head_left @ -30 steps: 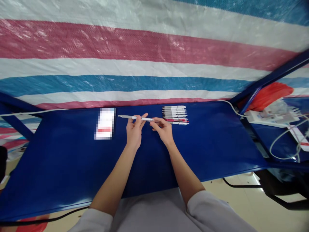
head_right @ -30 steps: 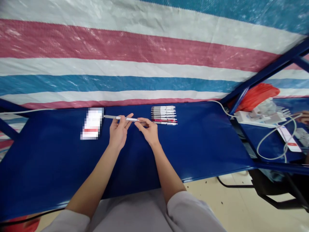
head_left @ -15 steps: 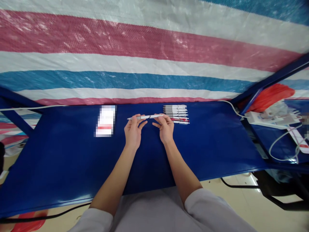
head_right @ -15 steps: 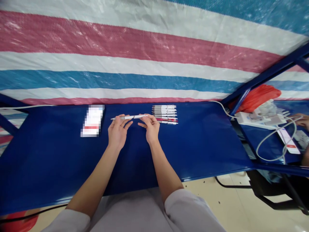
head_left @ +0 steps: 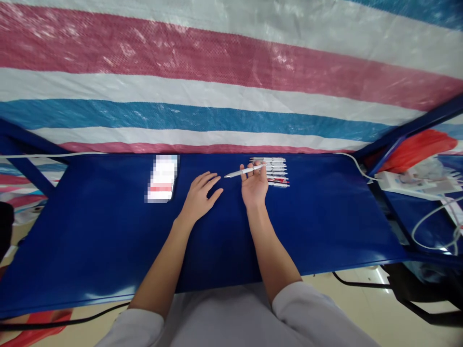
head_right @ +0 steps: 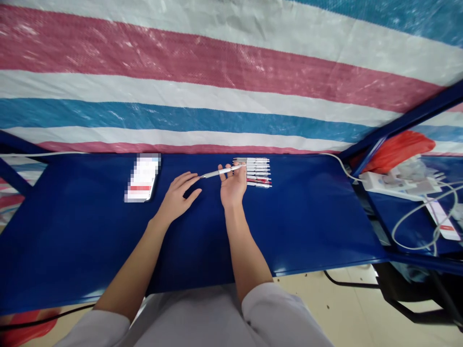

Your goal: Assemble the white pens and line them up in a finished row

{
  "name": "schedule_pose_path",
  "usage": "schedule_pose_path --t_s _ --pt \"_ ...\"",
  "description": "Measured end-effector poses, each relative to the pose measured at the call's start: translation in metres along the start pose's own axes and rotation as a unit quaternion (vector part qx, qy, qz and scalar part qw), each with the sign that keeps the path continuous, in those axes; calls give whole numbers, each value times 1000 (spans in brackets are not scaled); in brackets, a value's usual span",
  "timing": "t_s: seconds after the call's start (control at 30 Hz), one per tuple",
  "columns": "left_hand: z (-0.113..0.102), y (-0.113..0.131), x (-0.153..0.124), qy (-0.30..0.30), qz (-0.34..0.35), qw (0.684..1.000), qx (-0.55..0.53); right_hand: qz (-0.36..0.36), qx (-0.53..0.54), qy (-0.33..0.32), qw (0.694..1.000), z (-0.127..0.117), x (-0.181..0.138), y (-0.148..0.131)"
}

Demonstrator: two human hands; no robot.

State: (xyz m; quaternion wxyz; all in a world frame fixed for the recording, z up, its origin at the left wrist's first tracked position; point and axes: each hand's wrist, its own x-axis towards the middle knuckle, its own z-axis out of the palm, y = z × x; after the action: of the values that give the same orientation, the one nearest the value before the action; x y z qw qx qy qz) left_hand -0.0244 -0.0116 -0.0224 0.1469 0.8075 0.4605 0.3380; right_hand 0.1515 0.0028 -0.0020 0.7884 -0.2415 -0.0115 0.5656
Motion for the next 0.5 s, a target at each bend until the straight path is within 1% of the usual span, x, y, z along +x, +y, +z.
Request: schedule_pose_path --t_s 0.1,0.17,0.3,0.43,0.5 --pt "2 -3 1 -24 -4 996 85 8 25 -48 999 -1 2 -6" --pt "4 -2 4 -32 -14 993 114 1 19 -69 997 -3 3 -7" --pt "8 1 9 -32 -38 993 110 -21 -15 -72 997 -9 4 -5" --pt "13 0 9 -35 -51 995 81 -24 -4 -78 997 -14 3 -4" --pt "15 -1 8 -37 -54 994 85 -24 -20 -73 997 -15 3 -3"
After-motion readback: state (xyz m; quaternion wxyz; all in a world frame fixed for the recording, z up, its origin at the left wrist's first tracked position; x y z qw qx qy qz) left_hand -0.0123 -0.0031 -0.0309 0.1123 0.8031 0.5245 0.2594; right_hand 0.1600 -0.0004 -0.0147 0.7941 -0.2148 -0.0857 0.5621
